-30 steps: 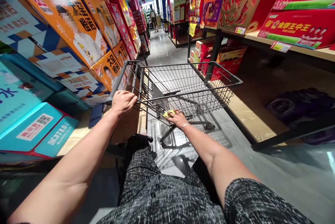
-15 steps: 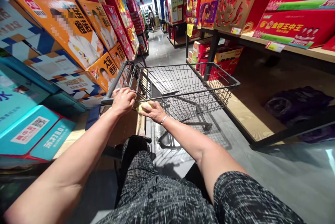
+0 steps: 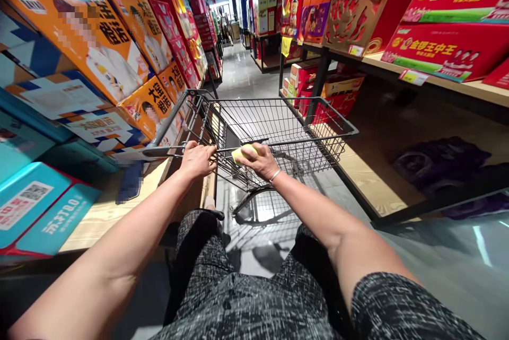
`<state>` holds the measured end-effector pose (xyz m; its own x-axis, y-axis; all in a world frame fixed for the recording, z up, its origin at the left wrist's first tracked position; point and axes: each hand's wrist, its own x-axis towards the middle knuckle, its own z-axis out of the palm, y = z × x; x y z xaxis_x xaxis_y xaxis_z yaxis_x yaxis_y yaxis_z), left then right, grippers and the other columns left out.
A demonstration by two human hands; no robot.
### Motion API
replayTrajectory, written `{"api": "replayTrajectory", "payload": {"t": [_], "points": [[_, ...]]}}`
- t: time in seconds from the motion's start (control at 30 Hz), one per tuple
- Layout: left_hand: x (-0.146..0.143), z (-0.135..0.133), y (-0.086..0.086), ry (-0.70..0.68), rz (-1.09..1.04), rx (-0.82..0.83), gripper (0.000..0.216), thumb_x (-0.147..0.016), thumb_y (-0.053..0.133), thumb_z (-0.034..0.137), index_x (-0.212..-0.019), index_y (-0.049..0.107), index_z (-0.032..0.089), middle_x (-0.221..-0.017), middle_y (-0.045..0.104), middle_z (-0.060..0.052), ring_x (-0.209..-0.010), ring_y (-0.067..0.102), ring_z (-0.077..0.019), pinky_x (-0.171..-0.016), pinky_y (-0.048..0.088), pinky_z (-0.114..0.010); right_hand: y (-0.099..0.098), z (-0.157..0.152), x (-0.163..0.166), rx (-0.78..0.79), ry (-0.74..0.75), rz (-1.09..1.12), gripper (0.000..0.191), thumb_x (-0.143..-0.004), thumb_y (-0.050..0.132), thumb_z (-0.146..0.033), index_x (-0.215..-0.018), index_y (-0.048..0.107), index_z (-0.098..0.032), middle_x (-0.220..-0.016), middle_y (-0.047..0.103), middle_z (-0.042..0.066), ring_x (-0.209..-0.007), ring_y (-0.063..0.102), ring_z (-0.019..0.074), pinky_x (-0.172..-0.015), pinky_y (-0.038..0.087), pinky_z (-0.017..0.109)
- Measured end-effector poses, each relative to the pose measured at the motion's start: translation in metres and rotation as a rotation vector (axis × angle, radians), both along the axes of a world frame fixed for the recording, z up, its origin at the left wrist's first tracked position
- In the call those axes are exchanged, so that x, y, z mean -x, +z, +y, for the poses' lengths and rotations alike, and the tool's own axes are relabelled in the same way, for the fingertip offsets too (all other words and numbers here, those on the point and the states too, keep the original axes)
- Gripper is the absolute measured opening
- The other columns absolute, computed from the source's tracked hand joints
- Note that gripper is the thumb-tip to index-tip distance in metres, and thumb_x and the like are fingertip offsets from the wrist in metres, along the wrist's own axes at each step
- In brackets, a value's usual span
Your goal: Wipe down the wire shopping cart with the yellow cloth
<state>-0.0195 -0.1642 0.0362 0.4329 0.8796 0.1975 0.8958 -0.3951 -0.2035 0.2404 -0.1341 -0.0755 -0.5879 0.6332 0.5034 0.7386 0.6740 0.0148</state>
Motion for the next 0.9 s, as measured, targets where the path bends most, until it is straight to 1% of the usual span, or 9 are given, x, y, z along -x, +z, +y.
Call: {"api": "replayTrajectory", "payload": {"t": [0.07, 0.13, 0.33, 0.43, 0.53, 0.63, 0.73, 0.8, 0.9], "points": [[0.0, 0.001, 0.0, 0.0, -0.007, -0.011, 0.023, -0.08, 0.058, 0.035, -0.099, 0.062, 0.022, -0.097, 0.073, -0.01, -0.098, 0.062, -0.031, -0.103, 0.028, -0.047, 0.017, 0.009, -0.001, -0.064, -0.005, 0.046, 0.049, -0.098, 0.048, -0.019, -0.136, 0.054, -0.049, -0.141, 0.052, -0.001, -0.13, 0.032, 0.0272, -0.105, 0.031, 0.049], [-0.001, 0.001, 0.0, -0.002, -0.002, -0.015, 0.024, -0.08, 0.059, 0.039, -0.096, 0.062, 0.022, -0.094, 0.073, -0.01, -0.098, 0.061, -0.031, -0.105, 0.027, -0.048, 0.016, 0.013, -0.003, -0.066, -0.009, 0.049, 0.049, -0.097, 0.05, -0.019, -0.136, 0.054, -0.048, -0.139, 0.053, -0.001, -0.131, 0.031, 0.0272, -0.107, 0.029, 0.05], [0.0, 0.002, 0.001, 0.014, -0.01, 0.006, 0.03, -0.08, 0.062, 0.047, -0.097, 0.062, 0.022, -0.094, 0.071, -0.009, -0.103, 0.058, -0.0303, -0.11, 0.024, -0.047, -0.063, -0.002, -0.021, 0.107, -0.062, -0.05, 0.037, -0.094, 0.055, -0.019, -0.117, 0.068, -0.045, -0.132, 0.059, -0.001, -0.121, 0.04, 0.0236, -0.097, 0.041, 0.045], [0.0, 0.002, 0.001, 0.038, 0.002, 0.034, 0.033, -0.081, 0.06, 0.049, -0.1, 0.061, 0.022, -0.098, 0.071, -0.009, -0.105, 0.057, -0.0303, -0.111, 0.024, -0.048, -0.078, -0.012, -0.025, 0.14, -0.109, -0.091, 0.031, -0.092, 0.056, -0.02, -0.11, 0.072, -0.039, -0.128, 0.061, 0.001, -0.116, 0.041, 0.0239, -0.087, 0.043, 0.038], [-0.007, 0.001, -0.003, 0.081, 0.033, 0.069, 0.039, -0.082, 0.06, 0.048, -0.11, 0.06, 0.021, -0.106, 0.068, -0.011, -0.11, 0.054, -0.0308, -0.11, 0.026, -0.045, -0.048, -0.016, -0.013, 0.074, -0.075, -0.046, 0.037, -0.095, 0.052, -0.02, -0.119, 0.069, -0.042, -0.132, 0.058, -0.001, -0.118, 0.039, 0.0238, -0.088, 0.04, 0.037], [-0.019, -0.001, -0.01, 0.131, 0.047, 0.071, 0.063, -0.079, 0.063, 0.047, -0.134, 0.051, 0.019, -0.125, 0.059, -0.014, -0.117, 0.049, -0.0334, -0.11, 0.024, -0.047, 0.007, -0.014, 0.013, -0.036, -0.088, 0.074, 0.049, -0.094, 0.05, -0.016, -0.132, 0.06, -0.045, -0.141, 0.052, -0.001, -0.122, 0.035, 0.0257, -0.093, 0.036, 0.04], [-0.029, -0.002, -0.017, 0.183, 0.032, 0.056, 0.081, -0.075, 0.067, 0.047, -0.148, 0.039, 0.027, -0.141, 0.047, -0.014, -0.123, 0.044, -0.0369, -0.109, 0.021, -0.053, 0.053, -0.009, 0.035, 0.006, -0.199, 0.099, 0.057, -0.091, 0.053, -0.013, -0.139, 0.054, -0.042, -0.145, 0.048, 0.002, -0.119, 0.035, 0.0284, -0.089, 0.034, 0.041], [-0.03, -0.003, -0.02, 0.192, 0.013, 0.053, 0.077, -0.076, 0.067, 0.045, -0.147, 0.041, 0.031, -0.143, 0.044, -0.012, -0.126, 0.042, -0.0357, -0.11, 0.02, -0.052, 0.067, -0.007, 0.036, 0.074, -0.251, 0.077, 0.057, -0.089, 0.053, -0.012, -0.139, 0.055, -0.04, -0.143, 0.049, 0.004, -0.112, 0.038, 0.0282, -0.082, 0.033, 0.039], [-0.027, -0.001, -0.019, 0.181, -0.019, 0.075, 0.066, -0.079, 0.064, 0.044, -0.142, 0.047, 0.032, -0.143, 0.045, -0.01, -0.13, 0.04, -0.0322, -0.113, 0.018, -0.047, 0.068, -0.002, 0.006, 0.136, -0.312, 0.056, 0.056, -0.085, 0.055, -0.008, -0.133, 0.06, -0.036, -0.138, 0.053, 0.005, -0.104, 0.041, 0.0265, -0.077, 0.031, 0.035]]}}
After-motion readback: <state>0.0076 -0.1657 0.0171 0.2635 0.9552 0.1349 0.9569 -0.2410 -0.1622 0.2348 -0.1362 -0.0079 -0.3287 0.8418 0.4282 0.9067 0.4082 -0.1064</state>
